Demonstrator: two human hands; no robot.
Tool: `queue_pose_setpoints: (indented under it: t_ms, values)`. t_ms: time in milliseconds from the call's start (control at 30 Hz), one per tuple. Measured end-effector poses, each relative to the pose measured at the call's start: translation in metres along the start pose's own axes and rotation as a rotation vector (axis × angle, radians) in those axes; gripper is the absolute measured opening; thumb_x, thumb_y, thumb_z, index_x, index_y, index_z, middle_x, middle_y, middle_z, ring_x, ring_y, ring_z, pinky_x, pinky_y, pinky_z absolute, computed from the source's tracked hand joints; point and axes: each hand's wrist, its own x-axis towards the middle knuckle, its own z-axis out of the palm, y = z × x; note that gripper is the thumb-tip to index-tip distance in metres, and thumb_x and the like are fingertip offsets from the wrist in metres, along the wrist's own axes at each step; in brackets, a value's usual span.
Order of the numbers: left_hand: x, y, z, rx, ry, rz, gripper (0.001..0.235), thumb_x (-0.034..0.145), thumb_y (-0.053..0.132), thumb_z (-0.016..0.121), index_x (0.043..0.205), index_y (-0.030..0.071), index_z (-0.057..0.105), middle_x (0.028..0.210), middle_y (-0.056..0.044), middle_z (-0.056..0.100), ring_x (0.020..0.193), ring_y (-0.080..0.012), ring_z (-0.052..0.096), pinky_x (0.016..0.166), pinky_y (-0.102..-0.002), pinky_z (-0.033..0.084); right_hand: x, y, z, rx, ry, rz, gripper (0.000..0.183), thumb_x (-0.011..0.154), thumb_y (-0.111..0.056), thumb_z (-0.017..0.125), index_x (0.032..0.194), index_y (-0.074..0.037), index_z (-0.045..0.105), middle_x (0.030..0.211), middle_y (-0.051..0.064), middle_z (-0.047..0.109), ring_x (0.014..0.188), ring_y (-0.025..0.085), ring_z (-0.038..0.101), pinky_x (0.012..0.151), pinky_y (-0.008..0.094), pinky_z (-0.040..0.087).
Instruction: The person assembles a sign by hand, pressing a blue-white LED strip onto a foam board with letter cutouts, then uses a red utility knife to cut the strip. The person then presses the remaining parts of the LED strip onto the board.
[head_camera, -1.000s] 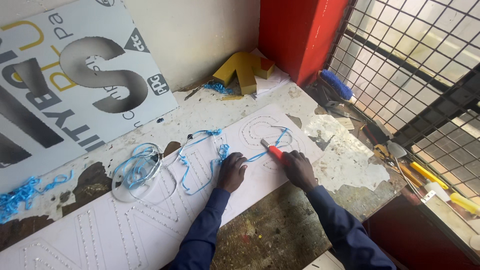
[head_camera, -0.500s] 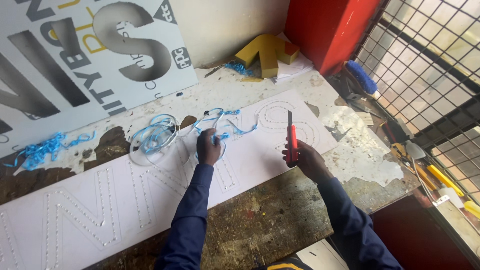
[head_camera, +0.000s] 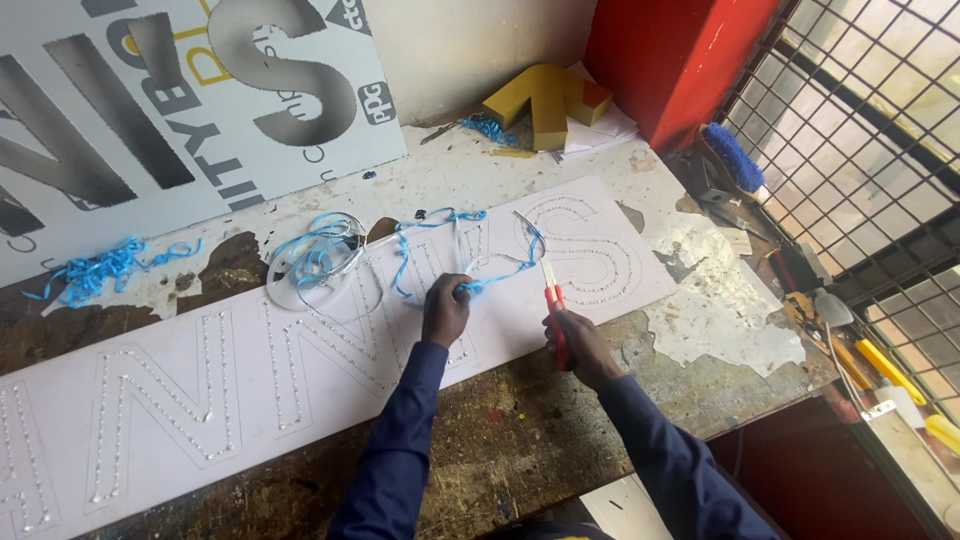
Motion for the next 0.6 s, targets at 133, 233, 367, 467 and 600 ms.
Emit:
queue_pose_setpoints:
  t_ms: [133, 233, 367, 467, 600]
  values:
    - [-0.043, 0.041, 0.011, -0.189, -0.018, -0.128, 0.022, 0.096, 0.012, 0.079, 0.116, 0.020, 0.084, 0.109, -0.010, 0.082, 0.105, -0.0335, 0.081, 0.089, -0.043, 0.066, -0.004, 0.020, -0.006, 0.040, -0.011, -0.028, 0.046, 0.117, -0.030, 0.065, 0.124, 0.016, 0.068, 0.094, 0.014, 0.058, 0.081, 0.020, 0.061, 0.066, 0.031, 0.055]
    - [-0.067, 0.040, 0.015, -0.212, 0.025, -0.201, 0.021, 0.098, 0.019, 0.078, 0.117, 0.022, 0.085, 0.108, -0.006, 0.081, 0.102, -0.0289, 0.082, 0.085, -0.041, 0.067, 0.006, 0.040, -0.020, 0.022, -0.078, -0.024, 0.045, 0.118, -0.032, 0.066, 0.135, 0.010, 0.069, 0.094, 0.022, 0.066, 0.080, 0.032, 0.074, 0.065, 0.042, 0.061]
    - [-0.075, 0.009, -0.006, -0.135, 0.366, -0.274, 0.020, 0.100, 0.011, 0.074, 0.118, 0.012, 0.084, 0.114, -0.013, 0.083, 0.101, -0.0329, 0.081, 0.087, -0.042, 0.066, -0.003, 0.047, -0.016, -0.047, -0.124, -0.053, 0.045, 0.116, -0.025, 0.068, 0.145, 0.009, 0.064, 0.098, 0.021, 0.069, 0.085, 0.032, 0.075, 0.074, 0.044, 0.060]
    - [-0.051, -0.032, -0.041, -0.084, 0.607, -0.237, 0.023, 0.099, 0.009, 0.075, 0.121, 0.007, 0.083, 0.114, -0.019, 0.081, 0.104, -0.0376, 0.080, 0.090, -0.043, 0.066, 0.008, 0.052, -0.013, -0.104, -0.136, -0.095, 0.047, 0.113, -0.020, 0.069, 0.152, 0.007, 0.062, 0.101, 0.018, 0.069, 0.088, 0.028, 0.073, 0.072, 0.041, 0.060]
    - [-0.006, -0.086, -0.128, 0.115, 0.877, -0.166, 0.041, 0.102, 0.009, 0.069, 0.141, 0.004, 0.076, 0.114, -0.022, 0.073, 0.099, -0.0377, 0.076, 0.087, -0.047, 0.066, 0.010, 0.040, 0.021, -0.138, -0.125, -0.123, 0.059, 0.106, -0.012, 0.073, 0.160, -0.002, 0.054, 0.109, 0.014, 0.065, 0.091, 0.026, 0.071, 0.072, 0.038, 0.065]
